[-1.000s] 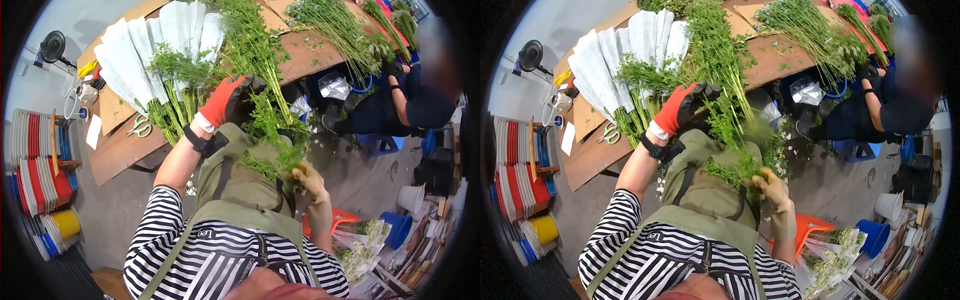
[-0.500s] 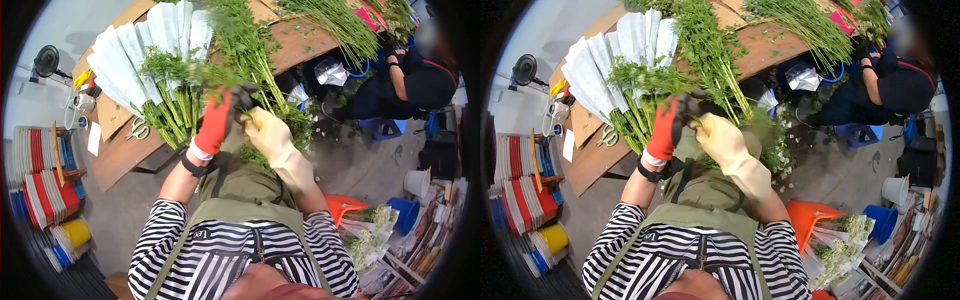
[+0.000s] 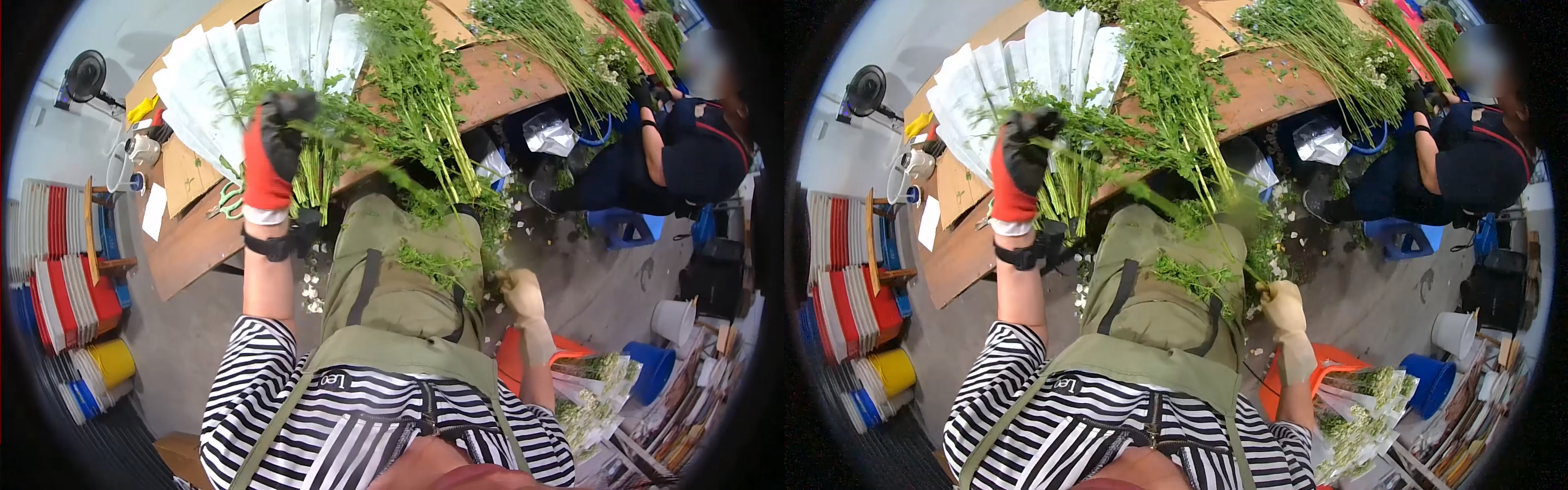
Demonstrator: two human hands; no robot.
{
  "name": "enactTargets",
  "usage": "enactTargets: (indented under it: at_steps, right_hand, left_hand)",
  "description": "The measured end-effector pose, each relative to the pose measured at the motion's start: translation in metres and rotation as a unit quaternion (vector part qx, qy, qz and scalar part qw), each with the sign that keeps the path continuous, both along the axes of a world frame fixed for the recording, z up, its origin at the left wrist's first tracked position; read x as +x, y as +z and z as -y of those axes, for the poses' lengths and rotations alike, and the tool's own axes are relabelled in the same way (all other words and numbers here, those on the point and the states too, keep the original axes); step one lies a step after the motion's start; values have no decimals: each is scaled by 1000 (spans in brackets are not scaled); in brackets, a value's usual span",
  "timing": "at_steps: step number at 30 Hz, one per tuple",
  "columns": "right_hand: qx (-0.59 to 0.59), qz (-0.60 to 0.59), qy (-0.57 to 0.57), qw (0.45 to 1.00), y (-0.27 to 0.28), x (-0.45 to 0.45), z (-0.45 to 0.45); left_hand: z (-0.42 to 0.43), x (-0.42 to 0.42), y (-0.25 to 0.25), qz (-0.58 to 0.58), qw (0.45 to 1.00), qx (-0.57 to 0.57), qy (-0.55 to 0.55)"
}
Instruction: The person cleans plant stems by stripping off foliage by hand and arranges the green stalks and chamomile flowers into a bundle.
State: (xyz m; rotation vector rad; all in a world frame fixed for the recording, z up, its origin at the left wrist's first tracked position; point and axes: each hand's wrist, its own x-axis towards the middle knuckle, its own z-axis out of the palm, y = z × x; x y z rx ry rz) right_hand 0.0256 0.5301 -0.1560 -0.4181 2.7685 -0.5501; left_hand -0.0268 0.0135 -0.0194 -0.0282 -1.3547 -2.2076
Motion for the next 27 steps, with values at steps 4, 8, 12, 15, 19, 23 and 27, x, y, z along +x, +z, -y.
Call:
enactTargets:
  at_steps: [4, 8, 12, 15, 19, 23, 27]
  right_hand:
    - [-78, -6, -91, 993, 36, -1, 66]
    - [-475, 336, -114, 805, 74, -16, 126]
    - [-561, 355, -32, 747, 103, -32, 156]
    - [-525, 396, -88, 748, 95, -39, 171]
    - [-455, 333, -200, 801, 78, -37, 176]
    - [-222, 239, -353, 877, 22, -34, 120]
    - [79, 240, -163, 954, 11, -27, 60]
  left_hand:
    - [-78, -1, -16, 40, 990, 65, -121]
    - [-120, 10, -14, 80, 993, 18, -88]
    - [-121, 20, -15, 78, 980, 51, -176]
    - [-137, 30, 2, 82, 983, -12, -163]
    - [-146, 37, 6, 127, 952, 178, -215]
    - [-99, 37, 22, -18, 974, 181, -137]
    - [-58, 35, 38, 19, 962, 253, -95]
